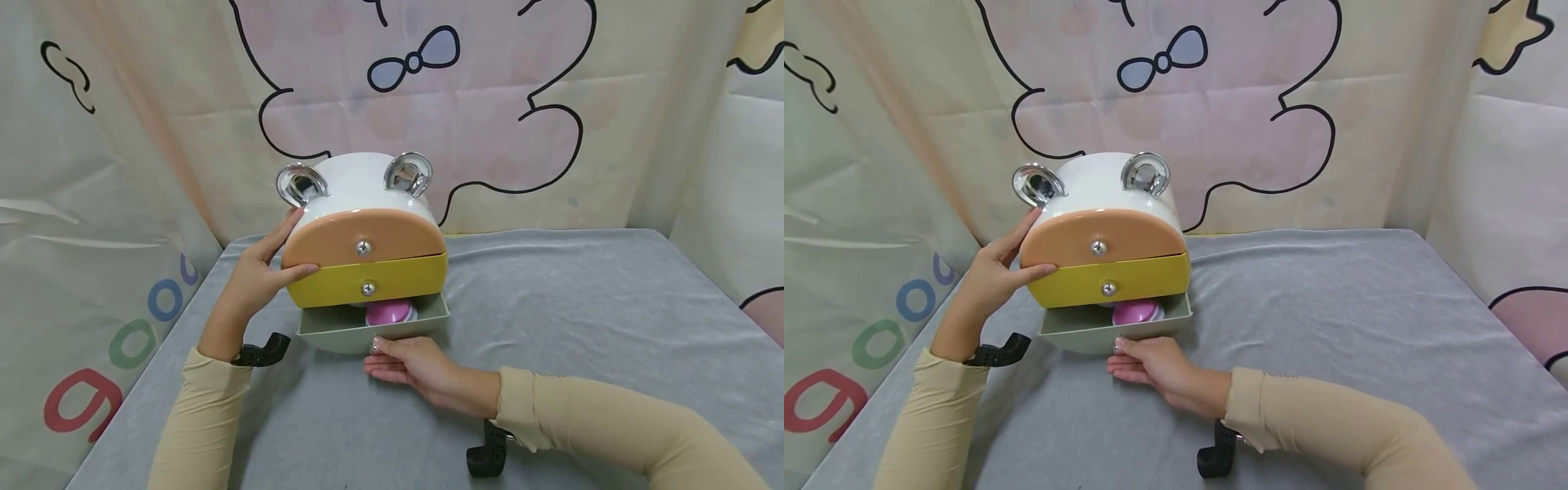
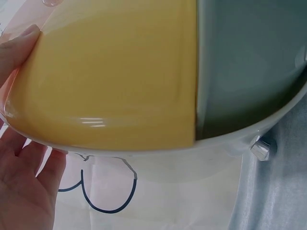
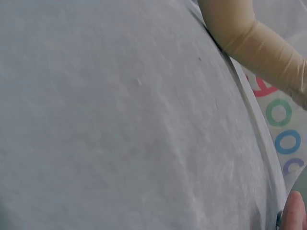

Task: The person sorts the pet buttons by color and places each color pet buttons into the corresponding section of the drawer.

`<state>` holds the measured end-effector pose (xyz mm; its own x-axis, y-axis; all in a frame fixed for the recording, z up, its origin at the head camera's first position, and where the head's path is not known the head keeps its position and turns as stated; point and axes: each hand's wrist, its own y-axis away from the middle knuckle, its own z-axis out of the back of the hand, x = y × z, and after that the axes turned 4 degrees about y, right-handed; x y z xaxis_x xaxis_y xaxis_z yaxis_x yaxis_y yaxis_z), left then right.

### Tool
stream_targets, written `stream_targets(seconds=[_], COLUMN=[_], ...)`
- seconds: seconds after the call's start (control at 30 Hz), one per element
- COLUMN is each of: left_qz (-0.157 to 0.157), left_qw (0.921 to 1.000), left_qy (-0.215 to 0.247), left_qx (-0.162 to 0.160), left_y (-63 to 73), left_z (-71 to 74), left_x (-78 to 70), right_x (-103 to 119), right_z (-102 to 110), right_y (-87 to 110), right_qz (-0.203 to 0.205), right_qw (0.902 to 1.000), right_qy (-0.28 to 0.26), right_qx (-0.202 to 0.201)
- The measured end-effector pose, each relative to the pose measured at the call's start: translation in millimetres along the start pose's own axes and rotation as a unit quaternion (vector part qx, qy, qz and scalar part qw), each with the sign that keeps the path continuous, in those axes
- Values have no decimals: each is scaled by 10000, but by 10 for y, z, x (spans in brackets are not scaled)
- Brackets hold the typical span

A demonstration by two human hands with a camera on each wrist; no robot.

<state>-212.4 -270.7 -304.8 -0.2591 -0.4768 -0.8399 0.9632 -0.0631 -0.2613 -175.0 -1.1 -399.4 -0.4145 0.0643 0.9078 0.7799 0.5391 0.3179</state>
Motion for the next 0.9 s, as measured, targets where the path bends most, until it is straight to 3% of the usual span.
stream_targets(seconds=[0.43, 0.9], left_qz=[-152, 14], left_qw=[9999, 9999], left_qy=[40, 156], left_qx=[-9, 27], left_y=[-7, -25], left_z=[-10, -7], left_x=[-11, 11], right_x=[75, 90], right_z=[26, 72], right_y=[-259, -382], right_qz=[131, 306], right_qw=[9992, 9974], right_qy=[146, 537], right_qx=[-344, -357])
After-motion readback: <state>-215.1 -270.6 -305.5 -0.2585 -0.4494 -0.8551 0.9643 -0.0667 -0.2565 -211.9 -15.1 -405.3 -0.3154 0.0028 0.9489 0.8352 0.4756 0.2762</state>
